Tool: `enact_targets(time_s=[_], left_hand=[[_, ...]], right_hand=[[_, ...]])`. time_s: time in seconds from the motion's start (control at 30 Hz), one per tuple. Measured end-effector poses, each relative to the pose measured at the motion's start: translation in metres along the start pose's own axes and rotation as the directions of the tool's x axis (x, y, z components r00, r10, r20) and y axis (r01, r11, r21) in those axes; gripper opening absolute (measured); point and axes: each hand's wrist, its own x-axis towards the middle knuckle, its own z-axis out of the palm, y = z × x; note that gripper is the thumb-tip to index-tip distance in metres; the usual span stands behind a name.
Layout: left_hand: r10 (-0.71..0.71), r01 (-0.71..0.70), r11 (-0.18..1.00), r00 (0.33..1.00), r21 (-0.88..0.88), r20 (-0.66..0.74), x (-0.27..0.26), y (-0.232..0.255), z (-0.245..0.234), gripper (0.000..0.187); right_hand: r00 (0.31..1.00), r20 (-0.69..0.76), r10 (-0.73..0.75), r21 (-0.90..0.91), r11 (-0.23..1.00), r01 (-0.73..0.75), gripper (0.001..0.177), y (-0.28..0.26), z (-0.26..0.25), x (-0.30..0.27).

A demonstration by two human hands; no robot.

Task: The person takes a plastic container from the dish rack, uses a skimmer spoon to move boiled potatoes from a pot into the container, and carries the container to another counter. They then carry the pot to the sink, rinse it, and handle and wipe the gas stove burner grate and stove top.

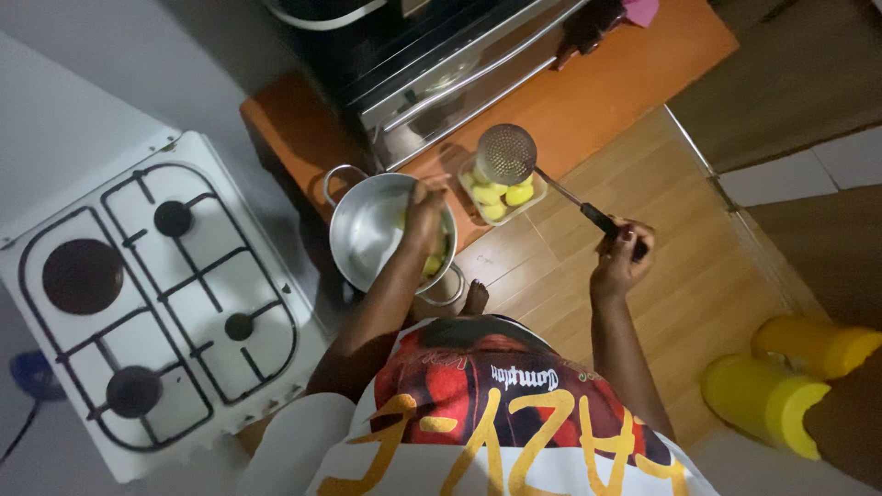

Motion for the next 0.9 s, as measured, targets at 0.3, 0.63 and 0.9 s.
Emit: enact_targets(time_s=[0.3, 0.63, 0.9], left_hand=[[0.477, -0.466, 0.877, 0.821, 0.112, -0.313, -0.053, 0.092, -0.089, 0.027], [0.561, -0.33, 0.778, 0.748, 0.534, -0.355, -0.1, 0.107, -0.126, 0.03], [0.514, -0.113, 0.653, 0.793, 0.749, -0.328, -0.128, 0.082, -0.143, 0.065]], right_hand=[[0.987, 0.144, 0.068, 0.111, 0.99, -0.085, 0.015, -0.016, 0.052, -0.045], [0.759, 0.635, 0.145, -0.346, 0.931, 0.113, 0.017, -0.049, 0.163, -0.061], [0.67, 0.651, 0.358, -0.435, 0.898, -0.057, 0.017, -0.014, 0.173, -0.044]])
